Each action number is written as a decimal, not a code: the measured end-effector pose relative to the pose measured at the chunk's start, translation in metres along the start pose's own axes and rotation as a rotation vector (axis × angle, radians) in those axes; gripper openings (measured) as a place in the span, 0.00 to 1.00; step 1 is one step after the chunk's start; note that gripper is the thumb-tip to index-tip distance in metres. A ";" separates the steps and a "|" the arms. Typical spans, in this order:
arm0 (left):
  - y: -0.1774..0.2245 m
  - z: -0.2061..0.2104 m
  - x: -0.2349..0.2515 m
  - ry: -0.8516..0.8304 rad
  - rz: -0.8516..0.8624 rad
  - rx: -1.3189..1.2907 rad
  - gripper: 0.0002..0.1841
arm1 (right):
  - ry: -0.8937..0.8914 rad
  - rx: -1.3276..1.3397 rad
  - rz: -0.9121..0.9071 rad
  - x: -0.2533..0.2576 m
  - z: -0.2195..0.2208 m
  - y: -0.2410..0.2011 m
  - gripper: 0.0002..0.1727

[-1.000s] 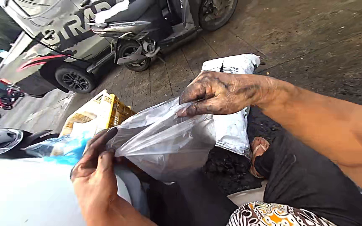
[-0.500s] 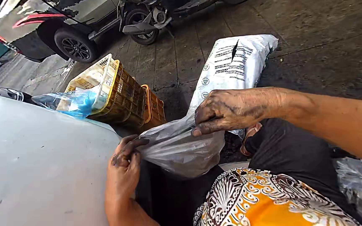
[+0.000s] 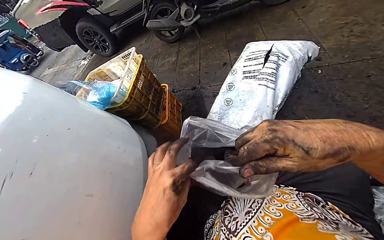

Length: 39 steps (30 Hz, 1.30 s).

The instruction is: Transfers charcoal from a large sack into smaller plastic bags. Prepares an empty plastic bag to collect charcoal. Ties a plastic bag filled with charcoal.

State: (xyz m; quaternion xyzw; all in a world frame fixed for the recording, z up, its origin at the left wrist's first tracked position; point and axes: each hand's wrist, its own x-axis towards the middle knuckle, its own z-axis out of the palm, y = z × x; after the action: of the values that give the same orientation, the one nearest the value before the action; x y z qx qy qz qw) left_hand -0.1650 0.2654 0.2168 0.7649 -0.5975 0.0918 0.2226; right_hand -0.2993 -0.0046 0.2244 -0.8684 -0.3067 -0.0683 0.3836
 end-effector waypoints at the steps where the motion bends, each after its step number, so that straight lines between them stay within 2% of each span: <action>1: -0.004 -0.010 -0.007 -0.010 0.002 -0.035 0.09 | -0.013 0.002 0.028 -0.002 -0.001 0.001 0.25; 5: -0.016 -0.019 -0.026 -0.084 -0.001 -0.118 0.10 | 0.002 -0.078 0.177 -0.002 0.000 0.007 0.29; 11: -0.021 -0.020 -0.025 -0.120 -0.064 -0.336 0.16 | 0.151 -0.107 0.188 0.008 0.004 0.010 0.20; 13: -0.025 -0.018 -0.028 -0.078 -0.119 -0.335 0.17 | 0.180 -0.102 0.161 0.011 0.005 0.007 0.16; 15: -0.025 -0.018 -0.031 -0.069 -0.117 -0.320 0.15 | 0.204 -0.218 0.156 0.013 0.005 0.004 0.15; 17: -0.023 -0.024 -0.036 -0.103 -0.082 -0.349 0.14 | 0.274 -0.474 0.197 0.015 0.001 0.005 0.19; 19: -0.021 -0.027 -0.039 -0.103 -0.077 -0.364 0.14 | 0.312 -0.619 0.316 0.019 -0.005 0.010 0.30; 21: -0.020 -0.029 -0.039 -0.084 -0.084 -0.339 0.14 | 0.188 -0.559 0.520 0.028 -0.012 0.014 0.45; 22: -0.019 -0.030 -0.039 -0.082 -0.082 -0.327 0.15 | 0.075 -0.491 0.621 0.035 -0.015 0.016 0.49; 23: -0.017 -0.031 -0.039 -0.091 -0.077 -0.325 0.15 | -0.049 -0.427 0.697 0.042 -0.016 0.020 0.48; 24: -0.016 -0.032 -0.039 -0.103 -0.071 -0.329 0.14 | -0.167 -0.372 0.744 0.048 -0.016 0.024 0.43; 26: -0.013 -0.034 -0.040 -0.115 -0.073 -0.345 0.14 | -0.322 -0.341 0.702 0.055 -0.013 0.030 0.23; 27: -0.013 -0.036 -0.042 -0.113 -0.080 -0.356 0.14 | -0.322 -0.341 0.637 0.056 -0.012 0.031 0.15; 29: -0.009 -0.045 -0.046 -0.122 -0.093 -0.397 0.16 | -0.175 -0.279 0.501 0.055 -0.008 0.032 0.11; 31: -0.005 -0.056 -0.045 -0.128 -0.048 -0.409 0.20 | -0.024 -0.159 0.478 0.058 -0.004 0.030 0.11; 33: 0.000 -0.056 -0.036 0.030 0.016 -0.370 0.21 | 0.048 -0.026 0.510 0.062 0.001 0.029 0.11; 35: 0.009 -0.045 -0.018 0.215 -0.022 -0.313 0.22 | 0.085 0.072 0.528 0.067 0.008 0.027 0.10; 36: 0.012 -0.037 -0.009 0.231 -0.056 -0.277 0.23 | 0.101 0.090 0.523 0.070 0.011 0.026 0.09; 39: 0.014 -0.013 0.008 0.061 -0.096 -0.143 0.16 | 0.112 0.116 0.539 0.078 0.011 0.023 0.08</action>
State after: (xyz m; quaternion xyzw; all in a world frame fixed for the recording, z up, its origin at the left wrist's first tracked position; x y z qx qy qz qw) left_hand -0.1744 0.2617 0.2347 0.7716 -0.5581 0.0615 0.2990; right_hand -0.2246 0.0284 0.2296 -0.8901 -0.0463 0.0059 0.4533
